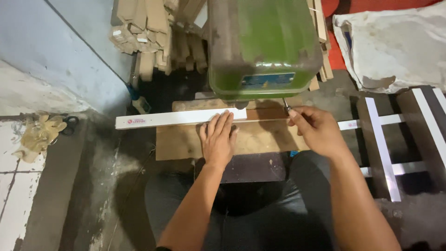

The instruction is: Drill holes into white strips using a manual drill press and a wooden jig.

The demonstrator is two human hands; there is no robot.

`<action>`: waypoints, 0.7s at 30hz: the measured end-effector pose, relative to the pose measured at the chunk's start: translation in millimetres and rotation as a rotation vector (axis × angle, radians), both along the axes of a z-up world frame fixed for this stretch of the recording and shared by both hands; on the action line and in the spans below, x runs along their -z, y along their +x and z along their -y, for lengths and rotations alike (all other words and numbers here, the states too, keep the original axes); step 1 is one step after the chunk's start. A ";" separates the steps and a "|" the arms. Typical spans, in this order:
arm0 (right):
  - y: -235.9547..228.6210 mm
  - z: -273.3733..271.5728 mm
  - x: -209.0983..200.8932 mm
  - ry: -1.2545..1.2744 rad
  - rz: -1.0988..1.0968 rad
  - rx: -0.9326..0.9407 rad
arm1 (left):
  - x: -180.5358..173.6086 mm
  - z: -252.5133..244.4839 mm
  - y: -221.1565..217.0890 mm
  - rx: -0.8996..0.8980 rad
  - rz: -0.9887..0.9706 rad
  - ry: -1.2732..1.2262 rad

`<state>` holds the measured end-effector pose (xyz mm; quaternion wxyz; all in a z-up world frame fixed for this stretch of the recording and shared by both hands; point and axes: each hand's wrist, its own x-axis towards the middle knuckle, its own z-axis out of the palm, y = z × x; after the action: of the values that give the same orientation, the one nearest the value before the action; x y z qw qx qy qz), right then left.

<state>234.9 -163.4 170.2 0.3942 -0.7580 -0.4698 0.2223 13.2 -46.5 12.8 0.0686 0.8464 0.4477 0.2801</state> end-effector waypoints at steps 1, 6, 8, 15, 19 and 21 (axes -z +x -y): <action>4.7 -9.0 8.0 -0.001 0.000 -0.011 | 2.5 -1.0 1.2 -0.011 0.000 -0.001; 19.5 -75.8 61.2 -0.099 -0.089 0.038 | 4.8 -3.3 1.9 -0.020 0.018 0.067; 23.3 -87.8 50.2 -0.057 -0.116 0.035 | 7.1 -3.3 2.6 -0.023 0.036 0.079; 19.5 -108.0 -23.9 0.219 -0.284 0.054 | 4.4 -1.7 2.7 -0.020 0.070 0.089; 14.4 -105.8 -62.5 0.378 -0.370 0.064 | -3.3 -2.4 1.1 -0.021 0.057 0.111; 8.6 -102.2 -72.9 0.450 -0.415 0.072 | -7.5 -0.1 -2.3 0.030 0.009 0.021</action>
<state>243.5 -61.2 243.1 0.6474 -0.6062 -0.3894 0.2485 10.9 -46.4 20.3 0.0661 0.8525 0.4317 0.2872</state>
